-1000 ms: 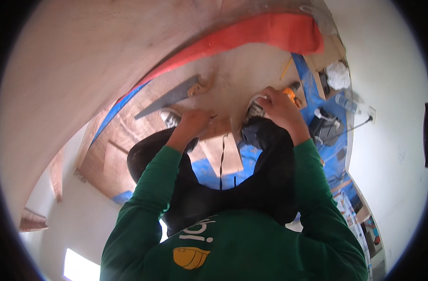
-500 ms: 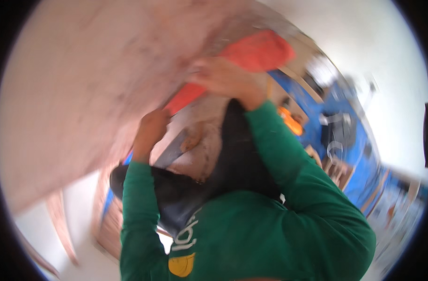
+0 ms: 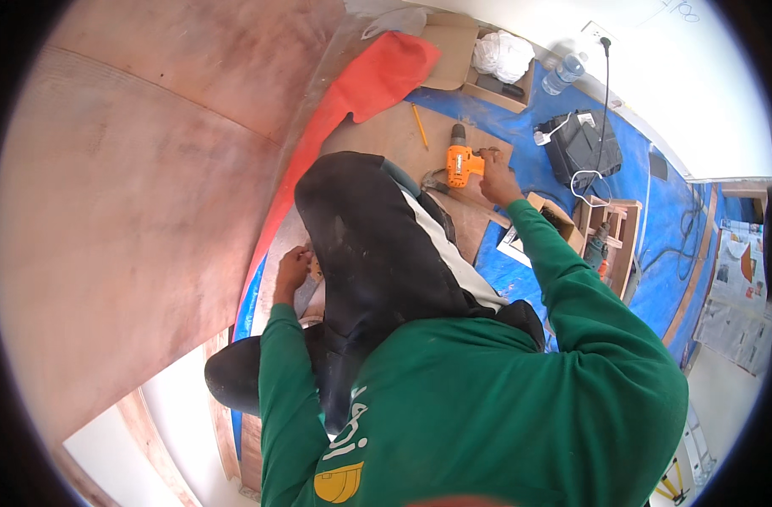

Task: The person installs a large curved wooden panel onto a wall using a cordless drill. They position the panel, align it with existing wooden supports, and drive screws into the panel to secure it in place.

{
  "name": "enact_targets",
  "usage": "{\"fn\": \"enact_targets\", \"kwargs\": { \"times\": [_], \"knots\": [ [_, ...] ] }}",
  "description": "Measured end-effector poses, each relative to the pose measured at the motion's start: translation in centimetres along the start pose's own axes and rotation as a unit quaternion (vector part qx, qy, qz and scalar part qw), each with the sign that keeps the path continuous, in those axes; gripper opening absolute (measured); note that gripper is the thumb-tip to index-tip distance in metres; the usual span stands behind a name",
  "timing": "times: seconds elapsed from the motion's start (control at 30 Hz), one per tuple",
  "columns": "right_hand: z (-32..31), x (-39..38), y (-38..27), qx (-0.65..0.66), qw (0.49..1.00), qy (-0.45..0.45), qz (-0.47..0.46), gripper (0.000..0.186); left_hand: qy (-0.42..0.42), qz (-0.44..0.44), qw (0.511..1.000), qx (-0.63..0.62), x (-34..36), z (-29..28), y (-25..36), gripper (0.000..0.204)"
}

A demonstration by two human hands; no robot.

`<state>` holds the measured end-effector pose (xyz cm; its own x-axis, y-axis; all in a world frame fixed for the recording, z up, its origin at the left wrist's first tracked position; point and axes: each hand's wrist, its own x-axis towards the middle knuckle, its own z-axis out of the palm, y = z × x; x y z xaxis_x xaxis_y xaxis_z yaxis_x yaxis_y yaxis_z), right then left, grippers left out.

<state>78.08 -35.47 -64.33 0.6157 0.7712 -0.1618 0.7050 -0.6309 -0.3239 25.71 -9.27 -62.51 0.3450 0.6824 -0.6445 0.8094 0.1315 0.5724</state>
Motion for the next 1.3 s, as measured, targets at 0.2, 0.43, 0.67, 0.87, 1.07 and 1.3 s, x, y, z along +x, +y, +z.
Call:
{"fn": "enact_targets", "kwargs": {
  "times": [0.2, 0.43, 0.67, 0.87, 1.07, 1.3],
  "knots": [
    [2.0, 2.7, 1.7, -0.102, 0.985, -0.025, -0.135, 0.058, 0.051, 0.100, 0.984, 0.135, -1.9, 3.5, 2.9, 0.035],
    [4.1, 6.8, 0.5, -0.165, 0.981, -0.072, -0.076, 0.053, 0.148, 0.100, 0.980, 0.082, -4.0, 2.7, 5.2, 0.036],
    [5.3, 6.5, -0.4, -0.175, 0.982, -0.063, -0.033, 0.051, 0.204, 0.074, 0.975, -0.039, -5.9, 1.2, 4.8, 0.032],
    [3.3, 5.1, -0.4, -0.205, 0.971, -0.097, -0.080, 0.065, 0.303, 0.142, 0.934, -0.124, -6.7, -0.1, 5.4, 0.030],
    [0.5, 4.6, -1.0, 0.009, 0.988, -0.156, -0.004, 0.048, 0.334, 0.174, 0.822, -0.426, -8.1, -3.0, 8.6, 0.031],
    [-5.6, 2.0, -7.7, 0.599, 0.794, -0.097, 0.026, 0.027, 0.312, 0.213, 0.632, -0.677, -12.5, -10.5, 13.0, 0.022]
  ]
}}
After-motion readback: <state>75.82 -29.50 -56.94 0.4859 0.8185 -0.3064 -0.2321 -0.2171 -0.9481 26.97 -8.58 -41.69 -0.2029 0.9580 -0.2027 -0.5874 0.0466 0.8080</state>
